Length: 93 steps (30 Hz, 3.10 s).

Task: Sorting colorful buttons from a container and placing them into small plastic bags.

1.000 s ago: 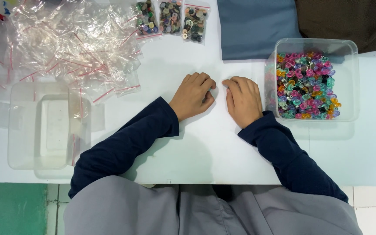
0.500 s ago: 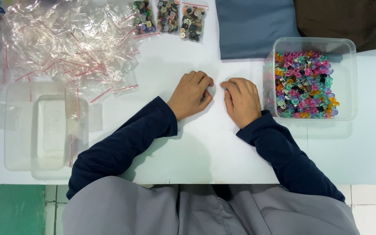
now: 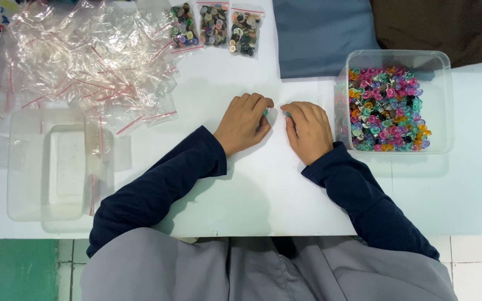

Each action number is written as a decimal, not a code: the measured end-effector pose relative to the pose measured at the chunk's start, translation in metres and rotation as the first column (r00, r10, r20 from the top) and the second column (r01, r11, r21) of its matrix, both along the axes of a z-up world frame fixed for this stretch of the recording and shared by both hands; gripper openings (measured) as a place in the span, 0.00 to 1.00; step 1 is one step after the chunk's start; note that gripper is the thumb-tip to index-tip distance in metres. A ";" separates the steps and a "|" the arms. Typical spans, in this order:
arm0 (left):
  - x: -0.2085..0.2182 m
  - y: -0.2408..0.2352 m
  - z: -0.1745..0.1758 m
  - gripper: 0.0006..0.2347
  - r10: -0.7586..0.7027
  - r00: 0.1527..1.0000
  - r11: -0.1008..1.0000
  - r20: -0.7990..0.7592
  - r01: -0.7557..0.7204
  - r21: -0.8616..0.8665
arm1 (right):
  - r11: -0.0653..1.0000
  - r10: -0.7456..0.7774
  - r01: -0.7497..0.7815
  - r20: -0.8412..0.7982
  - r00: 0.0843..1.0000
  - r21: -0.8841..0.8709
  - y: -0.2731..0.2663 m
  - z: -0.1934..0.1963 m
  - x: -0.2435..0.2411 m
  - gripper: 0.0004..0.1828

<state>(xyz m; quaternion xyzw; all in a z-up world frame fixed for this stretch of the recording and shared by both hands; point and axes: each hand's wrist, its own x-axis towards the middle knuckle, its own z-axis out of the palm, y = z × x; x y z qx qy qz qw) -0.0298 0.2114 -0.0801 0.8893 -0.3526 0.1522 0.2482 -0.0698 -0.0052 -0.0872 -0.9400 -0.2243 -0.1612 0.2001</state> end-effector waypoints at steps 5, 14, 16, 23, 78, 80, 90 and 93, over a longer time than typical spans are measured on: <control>-0.001 -0.003 0.007 0.17 0.005 0.998 1.000 0.064 -0.004 -0.014 | 0.996 0.001 -0.009 0.085 0.996 0.093 0.005 0.016 -0.005 0.14; 0.006 -0.061 0.052 0.16 -0.115 0.986 0.937 0.124 0.149 -0.316 | 0.994 0.004 -0.080 0.742 0.670 0.068 -0.007 0.040 -0.051 0.11; 0.001 -0.085 0.060 0.15 -0.176 0.978 0.905 0.114 0.206 -0.372 | 0.999 -0.002 -0.040 0.774 0.633 0.035 -0.024 0.047 -0.045 0.11; 0.013 -0.174 0.070 0.30 -0.239 0.967 0.969 -0.087 0.231 -0.091 | 0.939 -0.227 0.145 0.247 0.942 0.311 -0.090 0.105 -0.011 0.25; 0.027 -0.202 0.069 0.10 -0.234 0.972 0.923 -0.036 0.210 -0.323 | 0.479 -0.018 0.504 -0.566 0.824 0.718 -0.148 0.086 0.007 0.25; 0.026 -0.200 0.071 0.08 -0.245 0.968 0.920 -0.049 0.216 -0.328 | 0.462 -0.019 0.524 -0.583 0.813 0.716 -0.146 0.090 0.006 0.25; 0.028 -0.200 0.066 0.07 -0.253 0.963 0.915 -0.089 0.209 -0.345 | 0.440 -0.042 0.531 -0.574 0.818 0.724 -0.142 0.095 0.006 0.23; 0.027 -0.200 0.070 0.04 -0.257 0.957 0.902 -0.137 0.187 -0.388 | 0.463 -0.041 0.503 -0.549 0.835 0.730 -0.143 0.095 0.005 0.23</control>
